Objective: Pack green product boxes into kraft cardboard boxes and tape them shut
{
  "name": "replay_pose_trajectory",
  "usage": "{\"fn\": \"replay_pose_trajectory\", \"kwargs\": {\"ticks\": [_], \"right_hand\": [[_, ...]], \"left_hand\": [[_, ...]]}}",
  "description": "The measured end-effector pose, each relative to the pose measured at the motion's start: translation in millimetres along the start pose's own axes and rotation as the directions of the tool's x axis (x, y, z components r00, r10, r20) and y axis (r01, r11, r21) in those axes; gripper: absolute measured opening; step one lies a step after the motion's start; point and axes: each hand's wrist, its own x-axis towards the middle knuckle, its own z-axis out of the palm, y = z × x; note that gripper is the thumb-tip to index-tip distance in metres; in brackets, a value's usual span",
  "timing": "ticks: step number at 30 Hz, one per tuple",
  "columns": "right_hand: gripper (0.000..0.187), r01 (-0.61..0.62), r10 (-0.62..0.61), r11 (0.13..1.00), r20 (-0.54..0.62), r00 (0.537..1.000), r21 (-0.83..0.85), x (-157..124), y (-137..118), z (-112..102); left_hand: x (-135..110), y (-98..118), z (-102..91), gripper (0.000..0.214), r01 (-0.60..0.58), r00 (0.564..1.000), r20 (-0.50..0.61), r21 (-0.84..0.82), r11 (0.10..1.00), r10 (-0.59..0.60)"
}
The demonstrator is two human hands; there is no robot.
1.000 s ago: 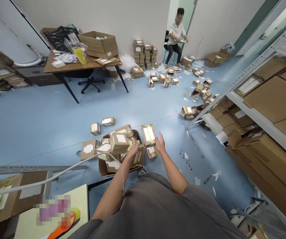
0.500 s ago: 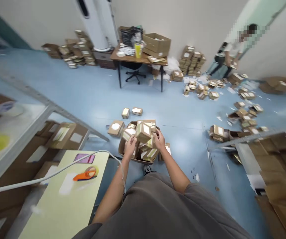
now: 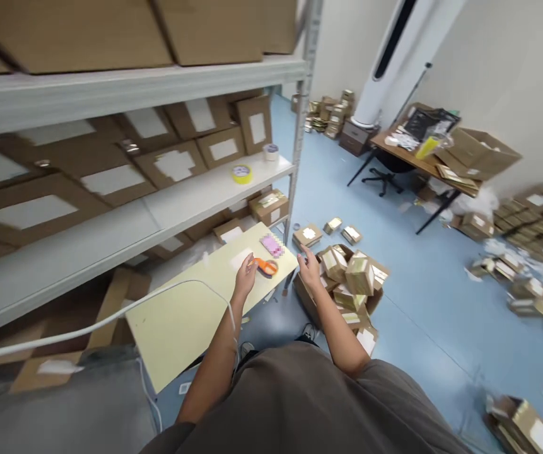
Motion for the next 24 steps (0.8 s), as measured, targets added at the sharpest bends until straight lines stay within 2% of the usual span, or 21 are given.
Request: {"fn": "replay_pose_trajectory", "kwargs": {"ticks": [3,5,7,10,13,16,20,24], "right_hand": [[0.060,0.097,-0.097,0.995,0.096,0.991,0.005,3.5,-30.7,61.2],[0.059,0.141,-0.141,0.990,0.143,0.980,0.010,3.6,-48.2,96.0],[0.057,0.171,-0.172,0.985,0.177,0.969,0.021,2.6,-61.7,123.9],[0.054,0.204,-0.207,0.978,0.213,0.955,0.036,1.9,-71.8,151.3],[0.051,0.207,-0.206,0.978,0.251,0.946,0.021,6.1,-67.9,162.5],[0.053,0.174,-0.164,0.985,0.274,0.948,-0.014,15.8,-47.9,161.5],[0.055,0.049,-0.022,0.996,0.298,0.954,-0.081,30.4,0.8,153.6],[0.030,-0.079,0.160,0.976,0.419,0.894,-0.205,37.7,52.7,157.3]], "left_hand": [[-4.0,3.2,-69.7,0.062,-0.029,0.993,-0.114,-0.015,0.999,0.027],[-7.5,4.4,-107.0,0.060,-0.046,0.983,-0.177,-0.017,0.999,0.042],[-10.5,4.1,-135.2,0.059,-0.052,0.972,-0.229,-0.021,0.998,0.046],[-11.7,0.1,-158.8,0.057,-0.051,0.957,-0.286,-0.025,0.998,0.041],[-8.5,-7.4,-162.7,0.053,-0.039,0.950,-0.310,-0.015,0.999,0.033],[-2.9,-17.7,-152.3,0.051,-0.020,0.949,-0.316,-0.005,1.000,0.017],[4.6,-35.0,-128.5,0.051,0.027,0.974,-0.226,0.007,1.000,-0.025],[8.4,-54.8,-108.8,0.047,0.103,0.985,-0.147,0.061,0.993,-0.093]]}}
